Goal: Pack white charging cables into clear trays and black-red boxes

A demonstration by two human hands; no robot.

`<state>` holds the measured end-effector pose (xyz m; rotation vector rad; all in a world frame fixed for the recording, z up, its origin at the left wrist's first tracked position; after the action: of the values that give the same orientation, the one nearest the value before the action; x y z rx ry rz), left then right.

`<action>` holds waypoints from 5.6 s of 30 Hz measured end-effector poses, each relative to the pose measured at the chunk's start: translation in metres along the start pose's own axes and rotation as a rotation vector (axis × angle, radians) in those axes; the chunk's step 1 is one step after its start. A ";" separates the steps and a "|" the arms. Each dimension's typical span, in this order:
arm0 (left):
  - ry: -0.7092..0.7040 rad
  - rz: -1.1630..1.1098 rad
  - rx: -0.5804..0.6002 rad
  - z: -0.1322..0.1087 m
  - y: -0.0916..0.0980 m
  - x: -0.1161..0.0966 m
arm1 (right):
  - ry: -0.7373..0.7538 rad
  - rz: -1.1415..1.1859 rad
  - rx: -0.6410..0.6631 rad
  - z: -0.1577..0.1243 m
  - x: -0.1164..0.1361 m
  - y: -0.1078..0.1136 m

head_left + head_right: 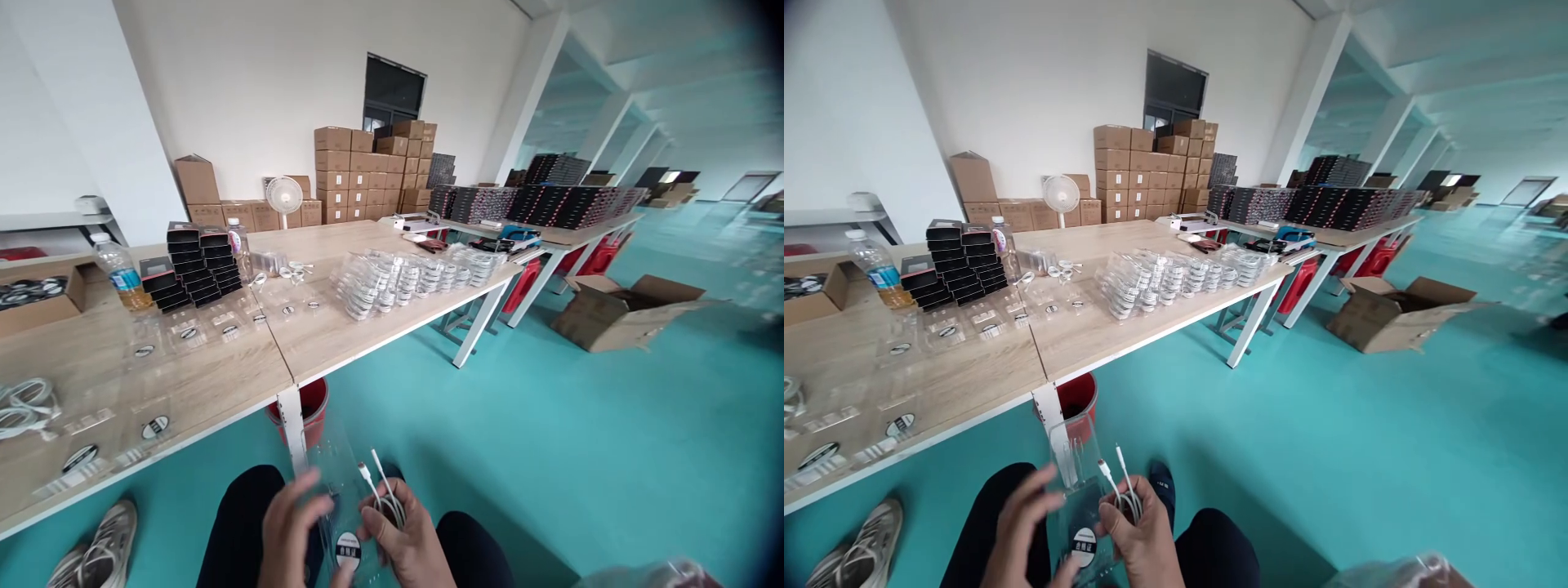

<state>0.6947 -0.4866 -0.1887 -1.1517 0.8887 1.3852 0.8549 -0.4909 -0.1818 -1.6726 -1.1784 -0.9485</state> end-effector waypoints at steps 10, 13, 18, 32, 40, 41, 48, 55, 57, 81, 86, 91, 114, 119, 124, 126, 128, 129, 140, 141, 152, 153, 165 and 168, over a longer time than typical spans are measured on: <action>0.905 -0.629 -0.075 0.021 -0.009 0.029 | 0.051 -0.442 -0.186 0.000 -0.024 0.024; 0.878 -0.590 -0.132 0.013 -0.012 0.040 | 0.106 -0.610 -0.312 -0.002 -0.027 0.030; 0.817 -0.624 -0.096 -0.001 -0.019 0.053 | -0.027 -0.600 -0.145 -0.005 -0.032 0.006; 0.758 -0.533 -0.109 -0.006 -0.023 0.049 | -0.107 -0.545 -0.065 0.003 -0.031 -0.017; 0.738 -0.501 -0.169 -0.001 -0.021 0.046 | -0.070 -0.720 -0.105 0.004 -0.032 -0.023; 0.735 -0.496 -0.170 0.000 -0.020 0.047 | -0.045 -0.773 -0.122 0.004 -0.032 -0.024; 0.806 -0.436 -0.160 0.007 -0.014 0.047 | 0.147 -1.068 -0.187 0.003 -0.042 -0.030; 0.615 -0.330 -0.020 0.017 -0.009 0.038 | 0.314 -1.025 -0.202 -0.003 -0.030 -0.027; 0.613 -0.338 -0.002 0.018 -0.009 0.033 | 0.310 -0.992 -0.223 -0.004 -0.023 -0.026; 0.744 -0.530 0.084 0.014 -0.011 0.010 | 0.185 -0.820 -0.149 -0.003 -0.020 -0.017; 0.719 -0.456 0.028 0.009 -0.018 0.017 | 0.178 -0.897 -0.184 -0.004 -0.020 -0.022; 0.686 -0.434 -0.028 0.009 -0.020 0.033 | 0.233 -0.964 -0.224 -0.012 -0.021 -0.023; 0.885 -0.737 -0.248 0.021 -0.010 0.029 | -0.102 0.110 0.125 -0.017 -0.066 0.004; 0.919 -0.720 -0.339 0.015 -0.007 0.038 | 0.003 0.007 -0.047 -0.016 -0.093 -0.001; 0.834 -0.677 -0.180 0.015 -0.007 0.036 | -0.033 -0.089 -0.007 -0.014 -0.093 0.002; 0.835 -0.647 -0.139 0.016 -0.007 0.034 | -0.044 -0.098 0.063 -0.014 -0.080 0.003; 0.848 -0.616 -0.081 0.015 -0.007 0.033 | -0.032 -0.111 0.112 -0.014 -0.064 0.005; 0.855 -0.606 -0.042 0.013 -0.008 0.033 | -0.024 -0.116 0.138 -0.013 -0.056 0.005; 0.868 -0.537 0.111 0.003 -0.016 0.031 | 0.101 -0.676 -0.002 -0.008 -0.035 -0.003; 0.860 -0.544 0.107 0.005 -0.015 0.032 | 0.082 -0.650 -0.013 -0.007 -0.037 -0.002; 0.869 -0.652 0.090 0.024 -0.009 0.021 | -0.180 0.191 0.375 -0.017 -0.067 0.006; 0.874 -0.659 0.084 0.023 -0.009 0.020 | -0.183 0.206 0.374 -0.017 -0.070 0.007; 0.844 -0.646 0.056 0.017 -0.014 0.026 | -0.190 0.233 0.316 -0.018 -0.078 0.005; 0.819 -0.624 0.069 0.016 -0.014 0.025 | -0.183 0.222 0.272 -0.023 -0.071 0.002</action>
<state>0.7075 -0.4627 -0.2076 -1.7875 0.9869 0.3475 0.8358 -0.5344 -0.2392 -1.6512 -1.1542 -0.4825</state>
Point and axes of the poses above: each hand's wrist, its own z-axis towards the middle knuckle, its own y-axis out of the back of the hand, x = y × z, the point moved 1 cm from there along z, towards the middle knuckle, and after that the axes turned 6 degrees about -y, right-handed, at the moved point
